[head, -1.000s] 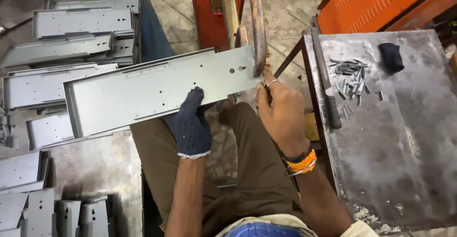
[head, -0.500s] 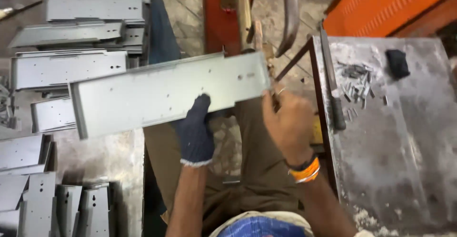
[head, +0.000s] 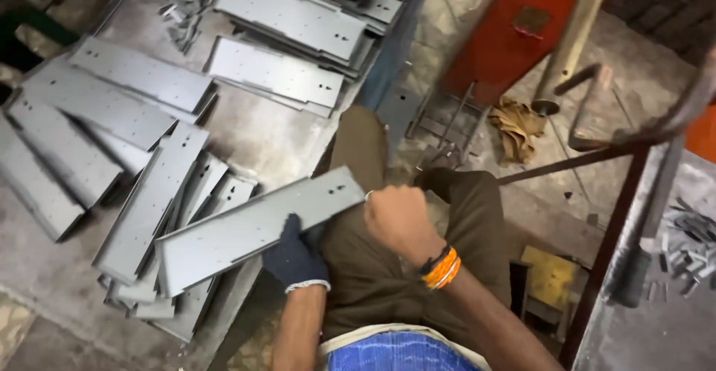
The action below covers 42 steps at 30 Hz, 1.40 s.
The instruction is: Spot welding small metal components onto larger metal base plates.
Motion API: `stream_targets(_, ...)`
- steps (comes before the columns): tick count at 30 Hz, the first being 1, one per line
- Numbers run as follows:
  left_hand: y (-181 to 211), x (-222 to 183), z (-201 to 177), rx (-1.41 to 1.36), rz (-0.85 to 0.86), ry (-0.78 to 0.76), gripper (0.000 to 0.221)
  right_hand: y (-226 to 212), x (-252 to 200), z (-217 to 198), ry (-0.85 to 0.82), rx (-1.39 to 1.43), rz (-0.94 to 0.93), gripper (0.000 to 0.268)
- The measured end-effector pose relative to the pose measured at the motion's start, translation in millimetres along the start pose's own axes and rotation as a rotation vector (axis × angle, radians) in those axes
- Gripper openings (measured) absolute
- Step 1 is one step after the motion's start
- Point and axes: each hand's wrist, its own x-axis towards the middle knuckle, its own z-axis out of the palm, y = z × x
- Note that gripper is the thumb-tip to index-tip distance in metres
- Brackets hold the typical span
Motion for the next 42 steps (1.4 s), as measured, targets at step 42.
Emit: stream_targets(42, -63, 237, 185, 0.919, 0.372, -0.329, 0.027, 6, 31, -44, 0.034, 0.458, 0.367, 0.027)
